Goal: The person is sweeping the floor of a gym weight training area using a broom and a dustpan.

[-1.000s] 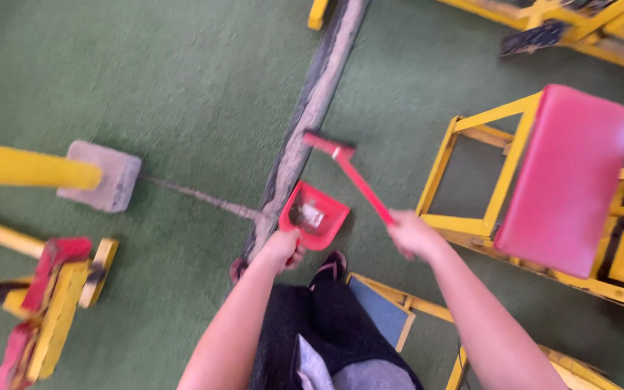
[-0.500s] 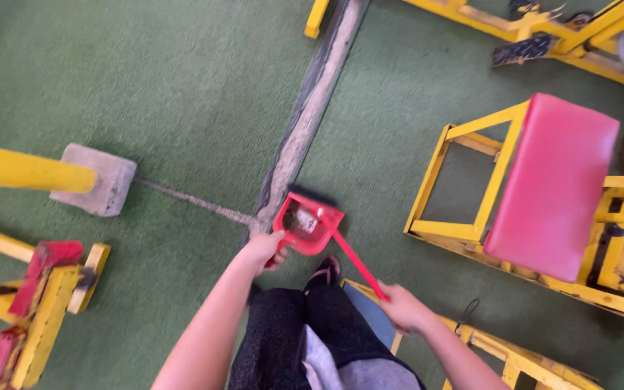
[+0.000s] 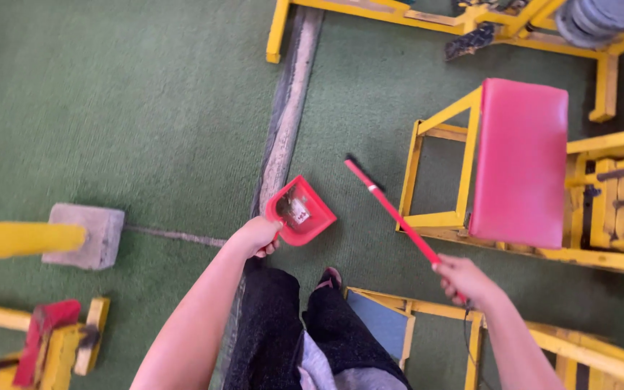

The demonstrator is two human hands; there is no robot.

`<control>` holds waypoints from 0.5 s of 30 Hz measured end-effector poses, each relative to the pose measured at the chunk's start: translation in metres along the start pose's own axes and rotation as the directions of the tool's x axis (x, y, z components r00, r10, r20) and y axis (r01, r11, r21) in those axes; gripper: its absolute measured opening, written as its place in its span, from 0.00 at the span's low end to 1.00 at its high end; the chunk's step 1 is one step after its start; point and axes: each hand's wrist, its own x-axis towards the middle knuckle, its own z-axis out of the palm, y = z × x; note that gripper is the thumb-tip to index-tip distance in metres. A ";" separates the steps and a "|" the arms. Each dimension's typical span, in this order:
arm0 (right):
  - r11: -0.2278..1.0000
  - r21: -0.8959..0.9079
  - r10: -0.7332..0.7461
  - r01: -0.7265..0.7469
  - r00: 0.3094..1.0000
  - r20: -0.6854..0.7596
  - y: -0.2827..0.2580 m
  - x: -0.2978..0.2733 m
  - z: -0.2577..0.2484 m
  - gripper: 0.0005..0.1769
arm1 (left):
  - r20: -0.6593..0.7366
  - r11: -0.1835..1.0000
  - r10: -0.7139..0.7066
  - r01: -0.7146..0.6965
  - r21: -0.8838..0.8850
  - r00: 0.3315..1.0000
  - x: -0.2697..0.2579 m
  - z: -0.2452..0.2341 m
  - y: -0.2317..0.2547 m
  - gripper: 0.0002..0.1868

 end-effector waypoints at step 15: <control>0.965 0.220 -0.155 0.141 0.987 0.048 -0.058 0.001 0.233 0.45 | 0.017 0.868 -0.004 -0.005 0.496 1.000 0.069 -0.032 0.092 0.28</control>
